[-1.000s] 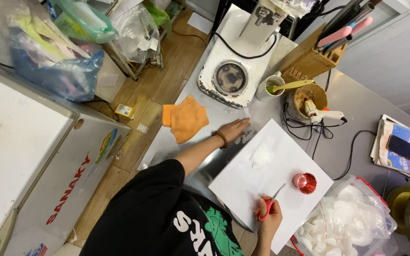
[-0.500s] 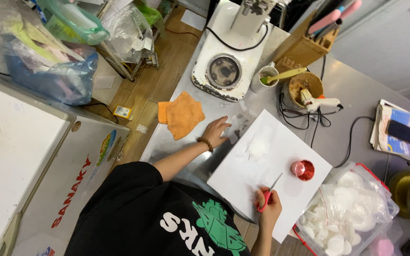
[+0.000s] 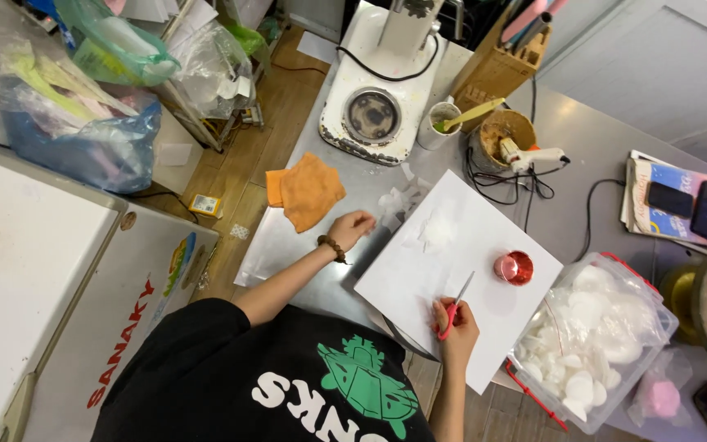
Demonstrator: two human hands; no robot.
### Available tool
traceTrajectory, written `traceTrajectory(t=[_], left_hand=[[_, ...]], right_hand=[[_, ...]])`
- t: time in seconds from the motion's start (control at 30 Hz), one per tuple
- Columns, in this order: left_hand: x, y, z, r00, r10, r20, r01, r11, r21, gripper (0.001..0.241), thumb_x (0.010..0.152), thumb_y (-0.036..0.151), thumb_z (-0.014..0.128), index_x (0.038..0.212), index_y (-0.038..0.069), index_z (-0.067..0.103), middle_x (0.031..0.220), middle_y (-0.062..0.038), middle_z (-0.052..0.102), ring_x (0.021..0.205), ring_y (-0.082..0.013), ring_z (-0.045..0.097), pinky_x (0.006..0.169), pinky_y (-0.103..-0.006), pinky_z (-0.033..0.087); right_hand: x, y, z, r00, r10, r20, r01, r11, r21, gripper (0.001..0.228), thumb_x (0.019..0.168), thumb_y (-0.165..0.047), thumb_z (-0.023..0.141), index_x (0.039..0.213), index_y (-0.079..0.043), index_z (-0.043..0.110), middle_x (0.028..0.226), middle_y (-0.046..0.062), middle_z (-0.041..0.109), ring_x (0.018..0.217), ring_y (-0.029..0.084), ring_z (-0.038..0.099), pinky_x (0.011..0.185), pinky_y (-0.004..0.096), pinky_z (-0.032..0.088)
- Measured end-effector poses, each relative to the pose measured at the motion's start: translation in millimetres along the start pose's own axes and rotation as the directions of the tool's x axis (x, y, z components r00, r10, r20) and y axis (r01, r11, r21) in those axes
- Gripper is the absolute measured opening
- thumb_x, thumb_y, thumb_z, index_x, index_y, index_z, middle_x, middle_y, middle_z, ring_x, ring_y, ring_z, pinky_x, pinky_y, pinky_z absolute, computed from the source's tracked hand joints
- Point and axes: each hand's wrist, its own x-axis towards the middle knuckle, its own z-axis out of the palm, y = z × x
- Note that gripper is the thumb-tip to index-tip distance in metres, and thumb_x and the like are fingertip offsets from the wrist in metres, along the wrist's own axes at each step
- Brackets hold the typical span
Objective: Cutting out circular shapes from sheets of rice paper using scissors on a prep table.
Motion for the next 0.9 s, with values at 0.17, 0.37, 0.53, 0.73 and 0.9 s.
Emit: traceTrajectory(t=[0.17, 0.37, 0.53, 0.73, 0.9], left_hand=[[-135.2, 247.0, 27.3, 0.559, 0.799, -0.222, -0.722, 0.601, 0.343, 0.027, 0.091, 0.007, 0.075, 0.116, 0.007, 0.066, 0.142, -0.018, 0.055, 0.142, -0.0311, 0.045, 0.12, -0.0414, 0.034], [-292.5, 147.3, -6.3, 0.587, 0.762, -0.272, -0.735, 0.36, -0.575, 0.03, 0.101, 0.028, 0.052, 0.114, 0.007, 0.069, 0.125, -0.014, 0.068, 0.122, -0.0304, 0.054, 0.104, -0.0445, 0.041], [-342.2, 148.4, -6.9, 0.592, 0.739, -0.321, -0.468, -0.008, -0.884, 0.046, 0.106, 0.039, 0.037, 0.117, 0.01, 0.07, 0.12, -0.01, 0.073, 0.116, -0.0294, 0.057, 0.098, -0.0475, 0.041], [-368.8, 179.0, -15.7, 0.536, 0.787, -0.305, -0.497, 0.003, -0.868, 0.05, 0.099, 0.038, 0.036, 0.134, 0.015, 0.064, 0.139, -0.006, 0.061, 0.135, -0.0287, 0.047, 0.115, -0.0525, 0.026], [-384.7, 126.9, -29.3, 0.523, 0.811, -0.26, -0.482, 0.031, -0.876, 0.055, 0.092, 0.037, 0.039, 0.14, 0.019, 0.058, 0.151, -0.007, 0.05, 0.142, -0.0279, 0.038, 0.114, -0.055, 0.022]], right_hand=[[-1.3, 4.4, -2.1, 1.0, -0.026, 0.004, 0.026, 1.0, 0.016, 0.018, 0.088, -0.013, 0.079, 0.097, 0.0, 0.069, 0.067, 0.0, 0.058, 0.054, 0.008, 0.051, 0.049, 0.023, 0.041], [-1.4, 11.5, 0.0, 1.0, 0.005, -0.004, -0.005, 1.0, 0.011, 0.018, 0.088, -0.015, 0.08, 0.095, -0.002, 0.069, 0.071, -0.002, 0.059, 0.06, 0.004, 0.051, 0.051, 0.022, 0.047], [-6.1, 6.6, -2.8, 0.999, -0.014, 0.045, 0.013, 1.0, 0.018, 0.018, 0.087, -0.014, 0.079, 0.094, -0.001, 0.067, 0.071, -0.001, 0.06, 0.057, 0.007, 0.051, 0.05, 0.023, 0.043], [-6.3, 14.0, -7.8, 0.999, -0.037, 0.038, 0.036, 0.999, 0.02, 0.02, 0.088, -0.016, 0.079, 0.095, -0.001, 0.068, 0.071, -0.001, 0.059, 0.059, 0.005, 0.052, 0.051, 0.022, 0.047], [-1.9, 18.3, -27.9, 0.994, -0.105, -0.036, 0.102, 0.992, -0.075, 0.021, 0.089, -0.018, 0.08, 0.097, -0.002, 0.069, 0.07, 0.001, 0.059, 0.056, 0.008, 0.053, 0.05, 0.023, 0.045]])
